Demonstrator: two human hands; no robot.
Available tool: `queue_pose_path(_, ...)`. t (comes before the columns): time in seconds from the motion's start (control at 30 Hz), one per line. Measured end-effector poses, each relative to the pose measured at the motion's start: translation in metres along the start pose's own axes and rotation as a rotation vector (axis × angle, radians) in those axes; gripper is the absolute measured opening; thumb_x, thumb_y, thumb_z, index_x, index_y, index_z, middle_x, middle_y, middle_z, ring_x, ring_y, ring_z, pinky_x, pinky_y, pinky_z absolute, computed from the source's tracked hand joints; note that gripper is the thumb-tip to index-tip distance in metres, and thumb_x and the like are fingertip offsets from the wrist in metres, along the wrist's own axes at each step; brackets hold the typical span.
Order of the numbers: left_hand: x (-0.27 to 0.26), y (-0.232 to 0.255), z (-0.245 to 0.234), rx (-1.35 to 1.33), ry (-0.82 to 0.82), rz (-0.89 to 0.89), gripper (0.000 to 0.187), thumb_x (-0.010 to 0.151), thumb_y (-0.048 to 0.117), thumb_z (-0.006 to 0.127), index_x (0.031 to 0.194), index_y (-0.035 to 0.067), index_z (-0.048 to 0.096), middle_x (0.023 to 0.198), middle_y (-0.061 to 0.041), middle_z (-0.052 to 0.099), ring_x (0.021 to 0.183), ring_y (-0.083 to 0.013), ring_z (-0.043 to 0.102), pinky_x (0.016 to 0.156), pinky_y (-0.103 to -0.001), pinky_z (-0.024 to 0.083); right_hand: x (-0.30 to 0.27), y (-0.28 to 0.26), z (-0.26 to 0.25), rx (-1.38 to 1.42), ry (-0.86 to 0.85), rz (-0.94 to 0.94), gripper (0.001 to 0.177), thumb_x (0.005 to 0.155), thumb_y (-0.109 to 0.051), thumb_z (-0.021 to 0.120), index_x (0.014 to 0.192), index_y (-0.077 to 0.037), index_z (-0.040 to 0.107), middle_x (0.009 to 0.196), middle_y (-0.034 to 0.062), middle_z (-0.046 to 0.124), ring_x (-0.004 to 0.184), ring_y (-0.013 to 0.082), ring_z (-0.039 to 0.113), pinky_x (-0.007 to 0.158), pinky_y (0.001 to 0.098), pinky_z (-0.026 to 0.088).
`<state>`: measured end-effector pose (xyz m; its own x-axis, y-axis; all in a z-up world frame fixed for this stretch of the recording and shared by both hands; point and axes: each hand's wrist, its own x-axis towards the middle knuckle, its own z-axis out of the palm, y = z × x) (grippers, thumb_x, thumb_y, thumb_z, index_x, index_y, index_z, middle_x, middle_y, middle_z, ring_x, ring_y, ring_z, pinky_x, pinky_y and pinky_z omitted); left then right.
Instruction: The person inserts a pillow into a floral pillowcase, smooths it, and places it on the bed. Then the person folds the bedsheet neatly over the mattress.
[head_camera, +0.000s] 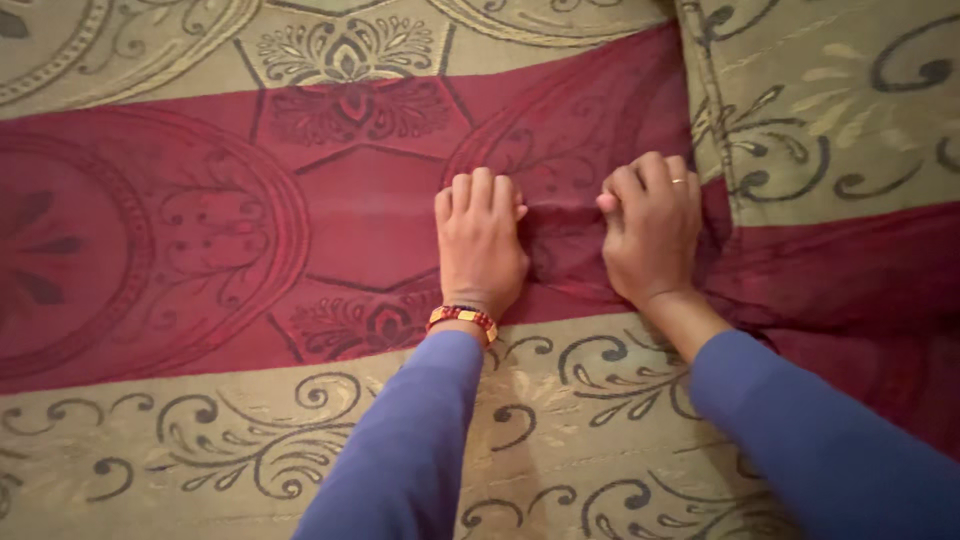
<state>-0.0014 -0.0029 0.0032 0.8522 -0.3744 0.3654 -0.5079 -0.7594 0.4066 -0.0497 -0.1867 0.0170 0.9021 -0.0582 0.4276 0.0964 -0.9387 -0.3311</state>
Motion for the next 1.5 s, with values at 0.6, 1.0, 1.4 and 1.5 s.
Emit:
queue_pose_path(0.6, -0.002, -0.003, 0.001, -0.028, 0.026, 0.092, 0.023, 0.1, 0.037, 0.062, 0.096, 0.015, 0.062, 0.092, -0.006, 0.06, 0.095, -0.0293, 0.056, 0.088, -0.049, 0.039, -0.011, -0.003, 0.0, 0.137, 0.115, 0.075, 0.031, 0.09, -0.026, 0.083, 0.076, -0.007, 0.063, 0.1, 0.0114, 0.058, 0.101, 0.0344, 0.055, 0.09, 0.0464, 0.043)
queue_pose_path(1.0, -0.054, 0.029, -0.031, -0.018, 0.015, 0.094, 0.035, 0.098, 0.037, 0.064, 0.113, 0.006, 0.06, 0.115, -0.015, 0.056, 0.108, -0.0343, 0.051, 0.092, -0.047, 0.04, -0.071, -0.034, -0.034, 0.256, -0.032, 0.013, 0.042, 0.082, -0.025, 0.085, 0.115, -0.006, 0.067, 0.139, 0.0174, 0.058, 0.135, 0.0417, 0.048, 0.116, 0.0525, 0.037)
queue_pose_path(1.4, -0.09, 0.039, -0.027, 0.096, -0.016, 0.079, 0.012, 0.088, 0.015, 0.063, 0.1, 0.012, 0.06, 0.102, -0.006, 0.056, 0.104, -0.0283, 0.053, 0.09, -0.043, 0.04, -0.084, -0.047, -0.042, 0.053, -0.03, 0.005, 0.013, 0.089, -0.016, 0.075, 0.097, -0.01, 0.068, 0.113, 0.0082, 0.06, 0.114, 0.0339, 0.057, 0.092, 0.0479, 0.044)
queue_pose_path(1.5, -0.085, 0.043, -0.026, 0.155, -0.014, 0.048, 0.011, 0.086, 0.015, 0.064, 0.095, 0.013, 0.06, 0.098, -0.006, 0.056, 0.101, -0.028, 0.053, 0.084, -0.043, 0.039, -0.087, -0.049, -0.043, 0.045, -0.049, 0.011, 0.012, 0.088, -0.011, 0.074, 0.096, -0.008, 0.066, 0.11, 0.0093, 0.059, 0.111, 0.0344, 0.056, 0.091, 0.0477, 0.044)
